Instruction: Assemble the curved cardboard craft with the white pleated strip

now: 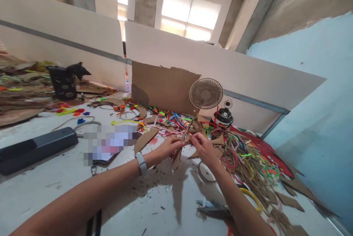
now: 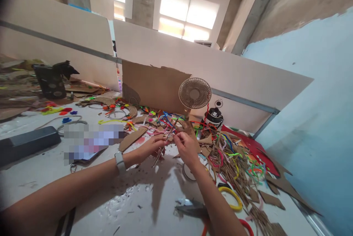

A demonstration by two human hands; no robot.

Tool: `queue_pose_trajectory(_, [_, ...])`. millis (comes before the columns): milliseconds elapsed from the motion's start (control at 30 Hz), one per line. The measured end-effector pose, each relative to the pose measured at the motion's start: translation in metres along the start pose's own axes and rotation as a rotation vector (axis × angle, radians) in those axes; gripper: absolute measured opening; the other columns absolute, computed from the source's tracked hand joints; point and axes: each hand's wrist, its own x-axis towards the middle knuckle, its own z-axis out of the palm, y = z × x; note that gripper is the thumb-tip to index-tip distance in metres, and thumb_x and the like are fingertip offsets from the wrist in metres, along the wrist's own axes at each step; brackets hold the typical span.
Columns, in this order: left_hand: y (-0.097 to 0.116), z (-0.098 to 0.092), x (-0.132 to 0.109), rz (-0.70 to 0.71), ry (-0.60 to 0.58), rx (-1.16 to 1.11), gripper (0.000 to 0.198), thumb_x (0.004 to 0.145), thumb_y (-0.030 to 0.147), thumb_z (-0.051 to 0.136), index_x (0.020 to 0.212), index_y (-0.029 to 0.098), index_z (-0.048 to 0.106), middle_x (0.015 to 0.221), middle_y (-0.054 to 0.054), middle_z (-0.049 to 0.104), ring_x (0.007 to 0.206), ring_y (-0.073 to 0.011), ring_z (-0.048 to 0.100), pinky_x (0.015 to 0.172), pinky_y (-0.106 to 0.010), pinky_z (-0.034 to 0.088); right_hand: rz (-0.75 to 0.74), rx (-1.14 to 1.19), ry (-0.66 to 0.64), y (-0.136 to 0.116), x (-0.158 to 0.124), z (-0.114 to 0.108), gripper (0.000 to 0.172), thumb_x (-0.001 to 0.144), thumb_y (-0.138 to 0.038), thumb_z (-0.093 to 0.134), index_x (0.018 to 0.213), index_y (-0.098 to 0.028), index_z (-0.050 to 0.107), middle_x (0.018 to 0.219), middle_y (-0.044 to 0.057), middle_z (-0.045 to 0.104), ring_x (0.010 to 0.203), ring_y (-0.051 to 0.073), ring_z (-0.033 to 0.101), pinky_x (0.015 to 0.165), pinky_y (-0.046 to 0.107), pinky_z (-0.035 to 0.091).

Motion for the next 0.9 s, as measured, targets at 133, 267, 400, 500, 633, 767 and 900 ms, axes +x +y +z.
queue_pose_trajectory(133, [-0.003, 0.009, 0.000, 0.106, 0.027, 0.081, 0.038, 0.073, 0.047, 0.052, 0.089, 0.014, 0.060, 0.061, 0.003, 0.047, 0.054, -0.0094, 0.041, 0.047, -0.020, 0.034, 0.030, 0.122, -0.055, 0.003, -0.001, 0.010, 0.032, 0.085, -0.044, 0.042, 0.070, -0.019, 0.054, 0.064, 0.000, 0.058, 0.058, 0.013, 0.051, 0.054, 0.023, 0.040])
queue_pose_trajectory(267, [-0.006, 0.010, 0.000, 0.236, 0.054, 0.169, 0.035, 0.075, 0.045, 0.051, 0.083, 0.013, 0.061, 0.070, 0.000, 0.054, 0.066, -0.0126, 0.046, 0.059, -0.022, 0.039, 0.030, 0.127, -0.043, 0.004, -0.002, 0.014, 0.033, 0.083, -0.045, 0.046, 0.064, -0.019, 0.050, 0.056, -0.002, 0.050, 0.053, 0.011, 0.045, 0.051, 0.023, 0.036])
queue_pose_trajectory(400, [-0.009, 0.005, -0.001, 0.313, 0.032, 0.204, 0.034, 0.075, 0.041, 0.053, 0.091, 0.012, 0.062, 0.083, -0.004, 0.059, 0.077, -0.0164, 0.051, 0.069, -0.025, 0.041, 0.028, 0.160, -0.046, 0.001, -0.002, 0.014, 0.033, 0.082, -0.045, 0.047, 0.063, -0.019, 0.050, 0.057, -0.002, 0.049, 0.054, 0.011, 0.045, 0.051, 0.023, 0.036])
queue_pose_trajectory(500, [-0.010, 0.003, -0.002, 0.307, 0.052, 0.209, 0.036, 0.073, 0.041, 0.056, 0.094, 0.013, 0.063, 0.085, -0.005, 0.062, 0.082, -0.0189, 0.052, 0.071, -0.027, 0.042, 0.035, 0.186, -0.060, -0.001, -0.002, 0.014, 0.034, 0.082, -0.045, 0.048, 0.062, -0.018, 0.052, 0.058, -0.001, 0.051, 0.056, 0.012, 0.046, 0.052, 0.023, 0.038])
queue_pose_trajectory(633, [-0.011, 0.003, -0.001, 0.327, 0.058, 0.211, 0.036, 0.075, 0.040, 0.054, 0.098, 0.015, 0.064, 0.091, -0.005, 0.064, 0.087, -0.0206, 0.054, 0.076, -0.028, 0.042, 0.069, 0.224, -0.078, 0.000, -0.001, 0.012, 0.034, 0.080, -0.047, 0.049, 0.064, -0.018, 0.055, 0.059, -0.001, 0.055, 0.057, 0.012, 0.049, 0.054, 0.023, 0.039])
queue_pose_trajectory(767, [-0.015, 0.004, 0.000, 0.326, 0.102, 0.217, 0.037, 0.077, 0.037, 0.052, 0.105, 0.015, 0.063, 0.099, -0.006, 0.064, 0.090, -0.0208, 0.055, 0.080, -0.029, 0.042, 0.087, 0.293, -0.101, 0.005, 0.000, 0.011, 0.036, 0.081, -0.049, 0.047, 0.069, -0.017, 0.058, 0.066, 0.001, 0.060, 0.062, 0.013, 0.054, 0.058, 0.024, 0.042])
queue_pose_trajectory(900, [-0.019, 0.004, 0.001, 0.312, 0.189, 0.285, 0.037, 0.077, 0.035, 0.051, 0.107, 0.014, 0.062, 0.100, -0.007, 0.064, 0.088, -0.0207, 0.056, 0.077, -0.029, 0.042, 0.105, 0.328, -0.069, 0.010, 0.000, 0.013, 0.033, 0.082, -0.047, 0.047, 0.075, -0.017, 0.058, 0.073, 0.003, 0.063, 0.068, 0.015, 0.057, 0.061, 0.025, 0.045])
